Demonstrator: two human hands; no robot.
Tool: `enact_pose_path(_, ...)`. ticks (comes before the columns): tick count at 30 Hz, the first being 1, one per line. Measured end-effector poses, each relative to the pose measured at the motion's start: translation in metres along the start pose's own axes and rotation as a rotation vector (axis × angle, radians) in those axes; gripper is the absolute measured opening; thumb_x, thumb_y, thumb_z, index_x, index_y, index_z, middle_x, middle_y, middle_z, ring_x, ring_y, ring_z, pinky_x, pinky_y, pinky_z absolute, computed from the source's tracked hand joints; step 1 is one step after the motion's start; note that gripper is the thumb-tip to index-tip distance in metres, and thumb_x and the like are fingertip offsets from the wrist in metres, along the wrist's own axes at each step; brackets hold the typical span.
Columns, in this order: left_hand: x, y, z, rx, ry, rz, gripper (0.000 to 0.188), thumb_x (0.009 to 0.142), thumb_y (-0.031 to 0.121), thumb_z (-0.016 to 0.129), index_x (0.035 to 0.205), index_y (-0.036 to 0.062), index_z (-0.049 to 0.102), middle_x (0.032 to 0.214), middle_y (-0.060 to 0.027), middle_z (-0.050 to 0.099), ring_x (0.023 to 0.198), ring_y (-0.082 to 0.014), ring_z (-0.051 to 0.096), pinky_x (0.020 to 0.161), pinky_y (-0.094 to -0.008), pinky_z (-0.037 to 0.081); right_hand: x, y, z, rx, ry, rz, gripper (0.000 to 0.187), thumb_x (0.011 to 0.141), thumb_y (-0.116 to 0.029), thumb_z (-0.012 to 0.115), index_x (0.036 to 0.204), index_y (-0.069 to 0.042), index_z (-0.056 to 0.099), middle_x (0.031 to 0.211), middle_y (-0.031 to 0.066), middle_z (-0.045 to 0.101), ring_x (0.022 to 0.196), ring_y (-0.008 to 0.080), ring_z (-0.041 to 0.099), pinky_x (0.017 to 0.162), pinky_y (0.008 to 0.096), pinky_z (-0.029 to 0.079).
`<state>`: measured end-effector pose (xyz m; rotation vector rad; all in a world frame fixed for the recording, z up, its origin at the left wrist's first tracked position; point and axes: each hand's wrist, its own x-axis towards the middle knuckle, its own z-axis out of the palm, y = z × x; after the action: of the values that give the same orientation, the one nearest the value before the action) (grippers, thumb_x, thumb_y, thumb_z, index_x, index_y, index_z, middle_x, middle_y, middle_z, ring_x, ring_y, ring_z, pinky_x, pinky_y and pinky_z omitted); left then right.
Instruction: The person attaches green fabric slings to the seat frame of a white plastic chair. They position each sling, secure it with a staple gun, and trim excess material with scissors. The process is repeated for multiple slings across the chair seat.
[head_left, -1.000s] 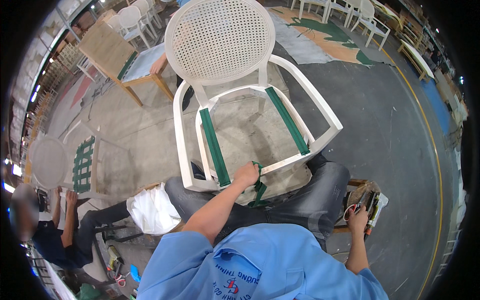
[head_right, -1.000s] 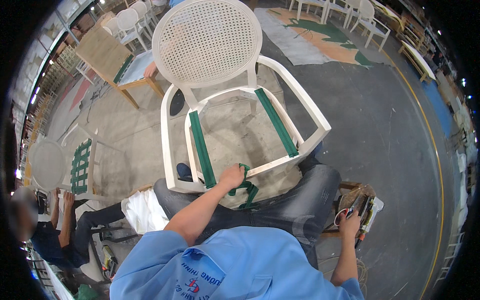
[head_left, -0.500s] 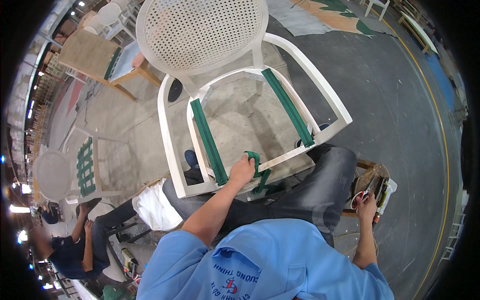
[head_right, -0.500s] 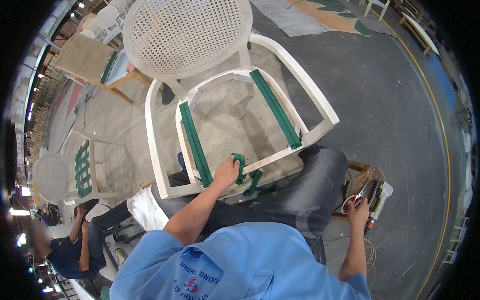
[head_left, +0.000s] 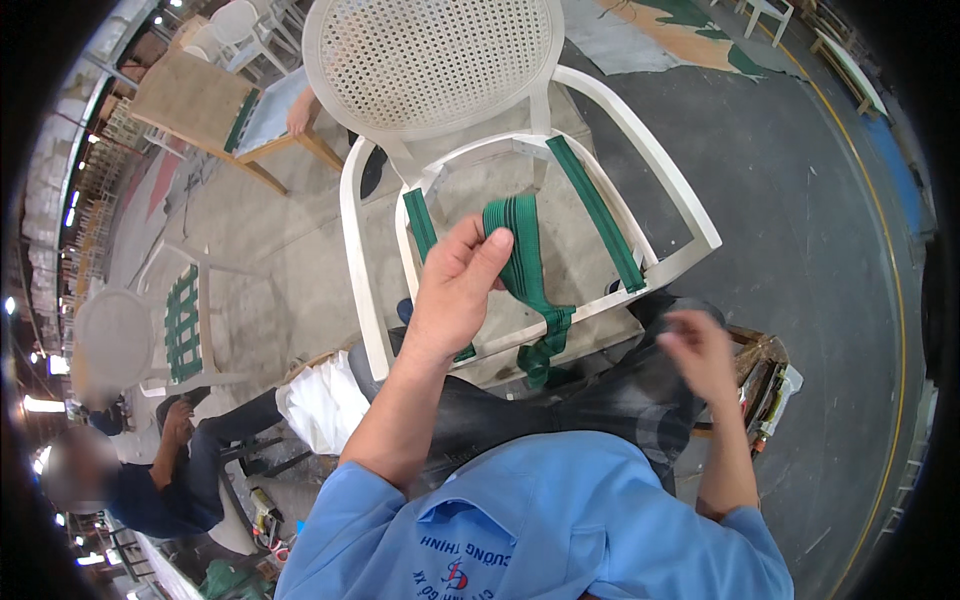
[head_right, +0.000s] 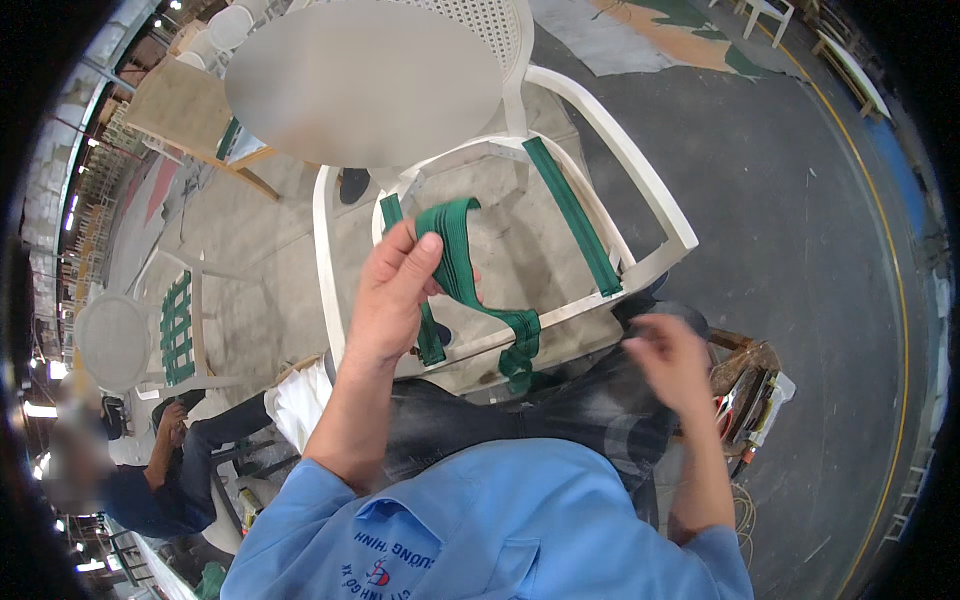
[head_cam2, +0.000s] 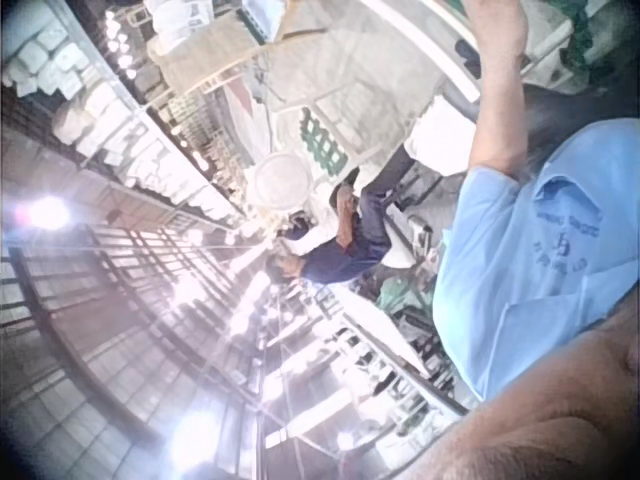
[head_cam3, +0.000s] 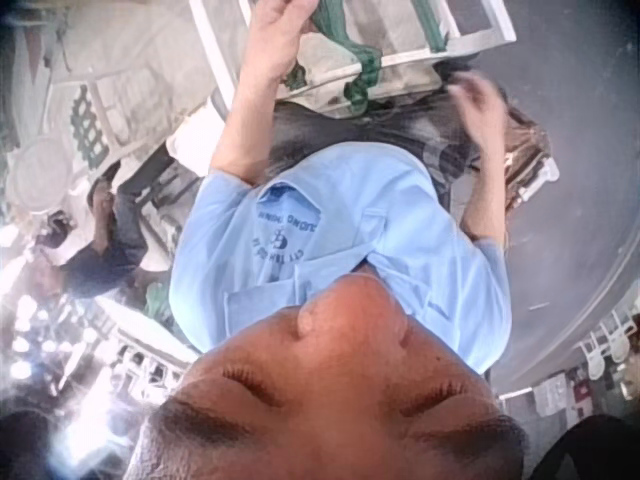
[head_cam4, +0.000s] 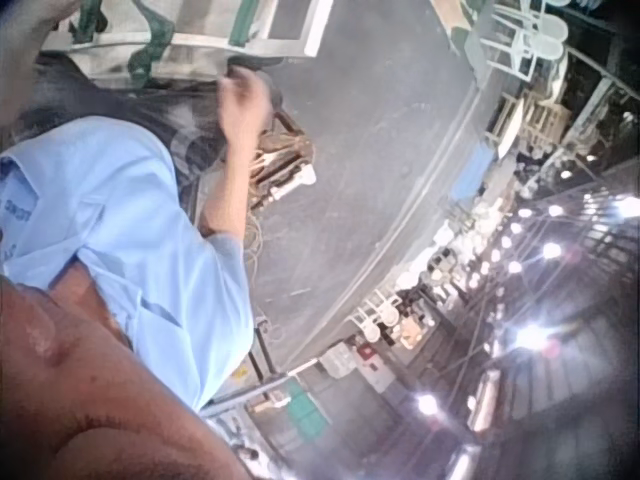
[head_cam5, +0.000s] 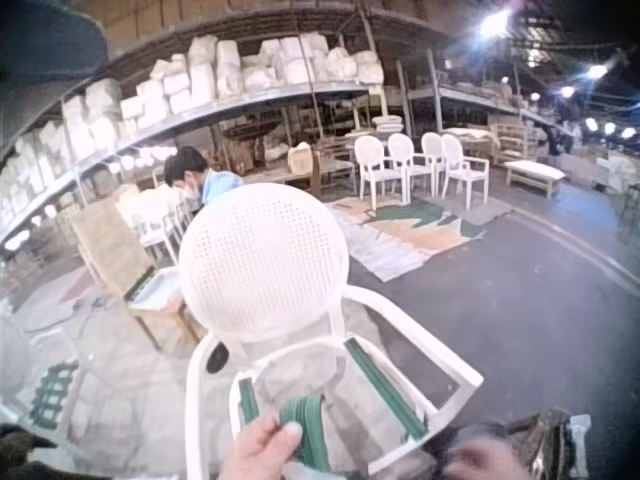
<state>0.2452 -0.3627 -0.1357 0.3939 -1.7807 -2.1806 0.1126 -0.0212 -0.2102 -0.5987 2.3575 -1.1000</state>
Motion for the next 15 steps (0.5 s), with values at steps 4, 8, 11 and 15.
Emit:
enact_pose_path(4,0.013,0.059,0.025,-0.038,-0.081,0.194,0.029,0.11,0.025,0.051,0.126,0.0015,0.058,0.102,-0.0103,0.072,0.089,-0.0221,0.074,0.075,-0.0403,0.065,0.05,0.007,0.086,-0.414,-0.104,-0.447,0.065,0.082,-0.032,0.087,0.136,-0.004,0.064,0.121,0.021,0.07,0.104,0.028,0.07,0.086,0.0379,0.057)
enact_pose_path(8,0.001,0.097,0.027,-0.096,0.05,0.361,0.023,0.109,0.026,0.057,0.116,0.0041,0.061,0.097,-0.0026,0.069,0.08,-0.0095,0.064,0.07,-0.0257,0.053,0.069,-0.029,0.146,0.153,-0.522,-0.167,0.063,0.082,-0.033,0.087,0.13,0.001,0.064,0.112,0.017,0.072,0.099,0.0225,0.069,0.089,0.034,0.054)
enact_pose_path(11,-0.004,0.12,0.031,-0.137,0.119,0.5,0.023,0.109,0.024,0.056,0.117,0.0024,0.059,0.099,-0.0056,0.071,0.084,-0.0152,0.071,0.071,-0.0294,0.058,0.063,-0.045,0.185,0.423,-0.558,-0.094,0.038,0.087,-0.024,0.082,0.113,0.001,0.071,0.099,0.0075,0.074,0.091,0.0142,0.067,0.086,0.0294,0.052)
enact_pose_path(15,0.012,0.139,0.01,-0.107,0.247,0.76,0.021,0.109,0.021,0.055,0.118,0.0026,0.057,0.103,-0.01,0.072,0.083,-0.021,0.073,0.071,-0.0329,0.061,0.073,-0.027,0.187,0.722,-0.57,-0.034,0.02,0.095,-0.006,0.061,0.113,0.001,0.068,0.102,0.0089,0.074,0.091,0.0158,0.067,0.088,0.0313,0.051)
